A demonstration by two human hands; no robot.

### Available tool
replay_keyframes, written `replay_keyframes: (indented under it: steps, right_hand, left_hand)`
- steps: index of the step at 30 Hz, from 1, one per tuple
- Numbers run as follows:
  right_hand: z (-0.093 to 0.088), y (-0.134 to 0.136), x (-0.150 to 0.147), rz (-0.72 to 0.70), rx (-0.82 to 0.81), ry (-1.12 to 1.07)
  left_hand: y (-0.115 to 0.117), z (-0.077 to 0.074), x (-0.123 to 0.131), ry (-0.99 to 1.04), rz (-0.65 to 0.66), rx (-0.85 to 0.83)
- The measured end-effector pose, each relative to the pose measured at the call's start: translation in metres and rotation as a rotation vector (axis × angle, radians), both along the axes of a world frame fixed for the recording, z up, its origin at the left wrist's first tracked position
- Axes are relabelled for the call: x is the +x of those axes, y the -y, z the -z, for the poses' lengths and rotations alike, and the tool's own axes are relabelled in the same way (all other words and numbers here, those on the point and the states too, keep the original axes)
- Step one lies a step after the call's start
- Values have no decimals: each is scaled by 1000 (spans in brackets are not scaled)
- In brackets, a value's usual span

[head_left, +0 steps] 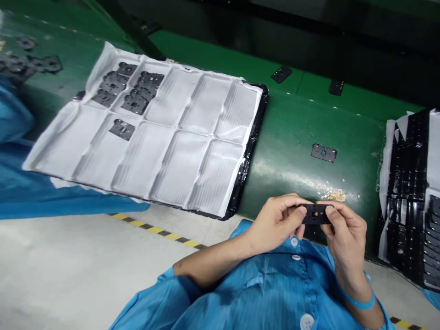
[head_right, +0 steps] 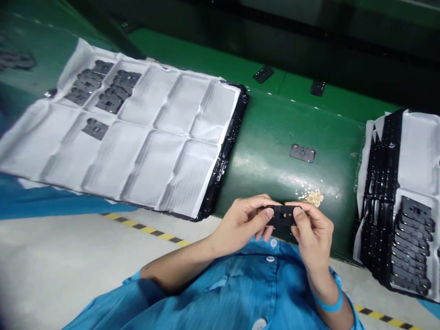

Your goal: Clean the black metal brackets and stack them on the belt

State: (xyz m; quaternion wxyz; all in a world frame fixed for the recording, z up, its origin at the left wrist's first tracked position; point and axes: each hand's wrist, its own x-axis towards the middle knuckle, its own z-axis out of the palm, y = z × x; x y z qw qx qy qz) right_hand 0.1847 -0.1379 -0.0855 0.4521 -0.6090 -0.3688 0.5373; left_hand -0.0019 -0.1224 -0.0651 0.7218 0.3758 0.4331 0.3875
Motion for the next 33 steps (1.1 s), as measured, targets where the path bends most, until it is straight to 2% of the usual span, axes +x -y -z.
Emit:
replay_keyframes:
  steps: [4,8,12,15,17,20,23,27,30,33]
  right_hand:
    - [-2,0,2,13,-12,39]
    - [-5,-1,1,9,-44,66]
    - [-7,-3,-5,-54,-7,65]
    - [-7,-6,-9,-134,56,93]
    - [-5,-8,-10,-159,101,109]
    - [1,-10,-8,-141,138,110]
    - [7,-9,-5,-140,129,102]
    - [15,-4,-1,-159,122,118]
    - [17,0,2,-156,168,169]
    - [17,0,3,-165,214,235]
  left_hand:
    - [0,2,-2,71,98,-53]
    - [0,3,-4,121,109,-86]
    - [-3,-4,-13,-37,68,-43]
    - [-16,-15,-32,-245,50,73]
    - [-34,-22,-47,-388,62,168]
    - [-77,-24,-65,-537,59,283]
    - [-134,-14,-68,-679,46,316]
    - [-202,1,-57,-984,100,364]
    - [-228,3,-50,-1079,145,407]
    - [-228,-1,-41,-1183,131,490]
